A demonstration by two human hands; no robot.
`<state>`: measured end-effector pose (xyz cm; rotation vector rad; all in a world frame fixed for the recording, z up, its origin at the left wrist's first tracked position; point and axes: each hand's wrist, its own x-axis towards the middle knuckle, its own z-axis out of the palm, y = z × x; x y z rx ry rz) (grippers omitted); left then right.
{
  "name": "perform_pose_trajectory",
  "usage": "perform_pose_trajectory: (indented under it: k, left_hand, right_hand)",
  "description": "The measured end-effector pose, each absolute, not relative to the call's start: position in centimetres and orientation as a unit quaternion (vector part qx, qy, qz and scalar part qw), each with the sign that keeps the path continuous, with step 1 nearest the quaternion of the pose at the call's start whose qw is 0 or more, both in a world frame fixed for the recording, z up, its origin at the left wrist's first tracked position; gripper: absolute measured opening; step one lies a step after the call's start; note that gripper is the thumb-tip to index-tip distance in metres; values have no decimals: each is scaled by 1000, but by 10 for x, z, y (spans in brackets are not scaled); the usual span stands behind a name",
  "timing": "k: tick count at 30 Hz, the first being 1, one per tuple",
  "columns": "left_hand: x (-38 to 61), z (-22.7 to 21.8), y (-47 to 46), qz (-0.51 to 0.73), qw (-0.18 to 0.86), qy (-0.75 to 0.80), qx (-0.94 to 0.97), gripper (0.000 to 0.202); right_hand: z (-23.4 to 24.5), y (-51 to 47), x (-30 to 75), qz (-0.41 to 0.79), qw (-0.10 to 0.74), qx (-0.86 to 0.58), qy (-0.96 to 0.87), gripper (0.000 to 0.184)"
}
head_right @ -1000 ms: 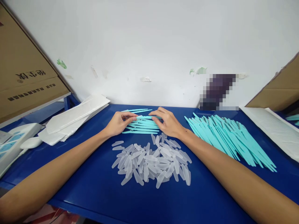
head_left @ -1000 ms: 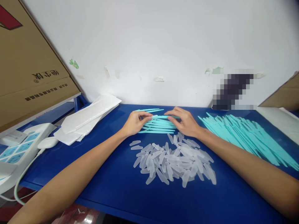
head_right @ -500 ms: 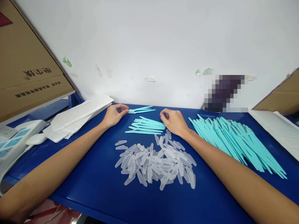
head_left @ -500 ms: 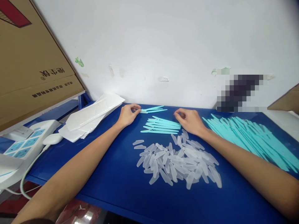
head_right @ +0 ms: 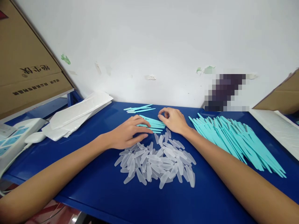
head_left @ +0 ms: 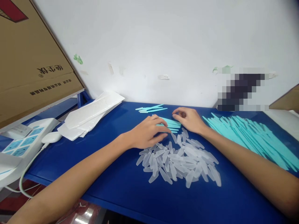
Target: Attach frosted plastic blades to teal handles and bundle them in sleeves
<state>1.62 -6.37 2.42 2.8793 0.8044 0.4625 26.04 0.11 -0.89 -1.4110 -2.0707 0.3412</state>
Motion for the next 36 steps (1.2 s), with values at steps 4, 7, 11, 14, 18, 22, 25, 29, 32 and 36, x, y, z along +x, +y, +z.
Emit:
perform_pose_trajectory:
  k: [4,7,11,14,18,22,25,29,32,36]
  left_hand:
    - [29,23,-74,92,40,269,958,40]
    - [27,21,-70,83,37,286,954,39]
    - [17,23,-62,100,27,287,952,33]
    - [13,25,-58,101,2,271,957,28]
    - [10,27,-56,84,5,260,962,25]
    - [10,25,-55,77,10,248,966,26]
    - [10,23,-56,77,-17,245,966,23]
    - [7,21,-56,158,37,267,950,27]
    - [4,18,-48,306,135,327,884,33]
    - [-3,6,-28,479,232,447,719,24]
  right_hand:
    - [-12,7,261,124,256,-515,-809,26]
    - [-14,10,262,128,265,-510,-808,25]
    - [-16,11,263,129,280,-512,-802,26]
    - [-14,10,263,129,271,-507,-808,24]
    - [-12,10,263,144,254,-508,-810,23]
    - [-11,11,264,162,229,-524,-805,27]
    - [-11,11,264,162,226,-524,-805,30]
    - [-8,11,264,165,219,-517,-811,30]
    - [-5,11,263,186,201,-507,-817,28]
    - [-6,12,259,183,189,-526,-809,24]
